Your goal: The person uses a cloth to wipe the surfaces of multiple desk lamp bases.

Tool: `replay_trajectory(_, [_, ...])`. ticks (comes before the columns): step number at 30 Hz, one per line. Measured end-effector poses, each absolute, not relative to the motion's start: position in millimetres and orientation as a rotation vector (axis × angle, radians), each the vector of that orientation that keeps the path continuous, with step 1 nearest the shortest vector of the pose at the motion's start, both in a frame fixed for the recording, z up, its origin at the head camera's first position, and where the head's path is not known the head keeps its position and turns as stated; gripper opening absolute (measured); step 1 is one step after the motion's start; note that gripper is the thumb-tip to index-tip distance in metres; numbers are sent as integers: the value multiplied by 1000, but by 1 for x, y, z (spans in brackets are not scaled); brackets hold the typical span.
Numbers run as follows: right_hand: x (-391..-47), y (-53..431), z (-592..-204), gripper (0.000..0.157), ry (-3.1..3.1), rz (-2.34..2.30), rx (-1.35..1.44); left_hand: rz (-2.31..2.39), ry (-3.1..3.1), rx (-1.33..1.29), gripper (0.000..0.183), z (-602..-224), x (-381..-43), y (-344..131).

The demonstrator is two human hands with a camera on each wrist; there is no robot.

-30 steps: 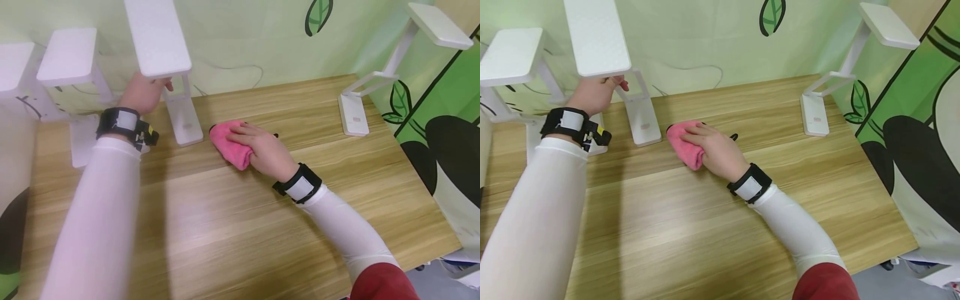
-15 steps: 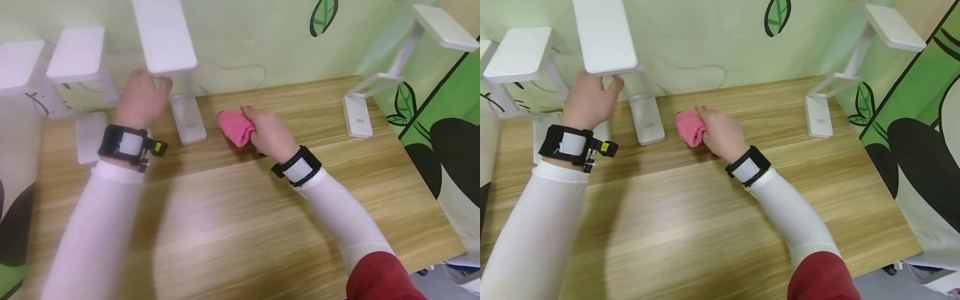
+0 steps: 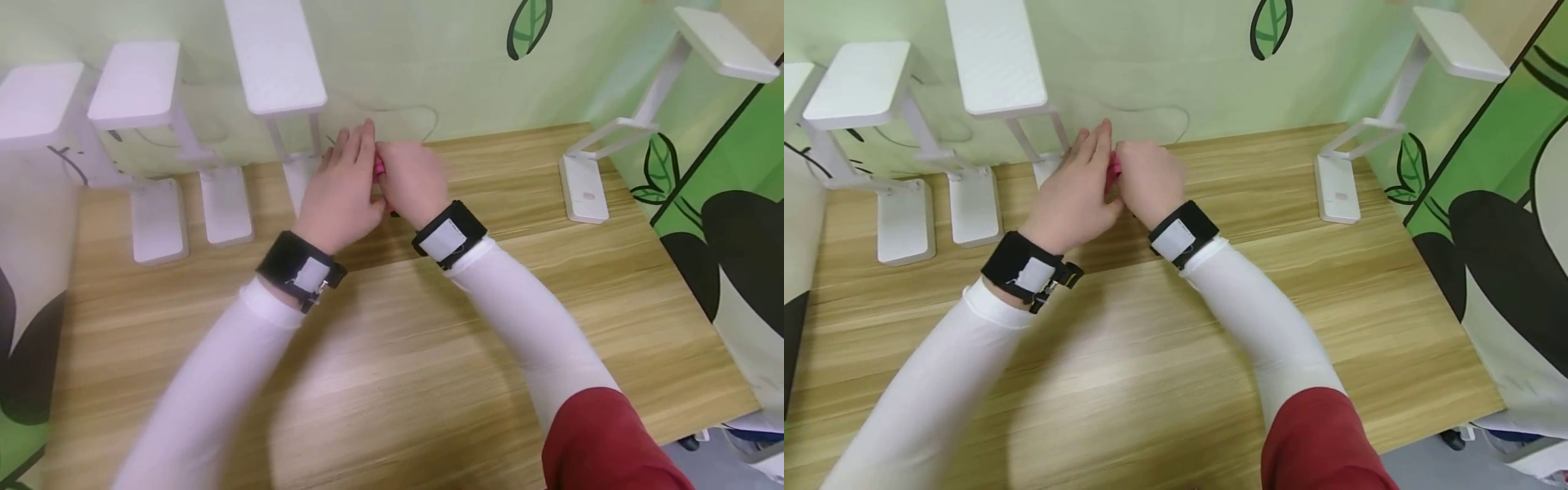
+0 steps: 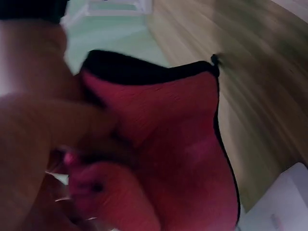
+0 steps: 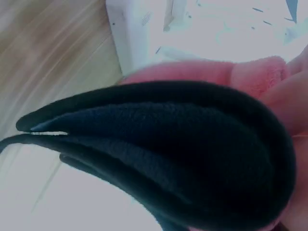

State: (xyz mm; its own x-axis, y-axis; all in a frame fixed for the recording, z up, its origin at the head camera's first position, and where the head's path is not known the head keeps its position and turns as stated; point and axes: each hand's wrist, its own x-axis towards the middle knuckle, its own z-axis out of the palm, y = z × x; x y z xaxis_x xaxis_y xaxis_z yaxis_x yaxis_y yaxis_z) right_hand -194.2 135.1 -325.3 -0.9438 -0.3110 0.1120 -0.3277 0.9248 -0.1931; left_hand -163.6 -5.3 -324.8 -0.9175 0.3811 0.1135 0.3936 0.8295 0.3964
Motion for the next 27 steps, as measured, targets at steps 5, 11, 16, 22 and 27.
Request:
replay_trajectory(5, [-193, 120, -325, 18, -2975, 295, 569, -651, -2931, -474, 95, -338, -176, -4])
replay_trajectory(11, [-195, 119, -329, 11, -2919, 377, 714, -659, -2963, -421, 95, -341, -179, -17])
replay_trajectory(16, [-208, 160, -331, 42, -2890, 801, 1103, -581, -2956, -431, 78, -336, -177, -28])
replay_trajectory(22, [-226, 285, -333, 53, -3001, 919, 734, -721, -2908, -404, 56, -324, -172, -35])
replay_trajectory(27, [-231, 416, -347, 56, -3134, 758, -46, -730, -2899, -427, 53, -317, -167, -34])
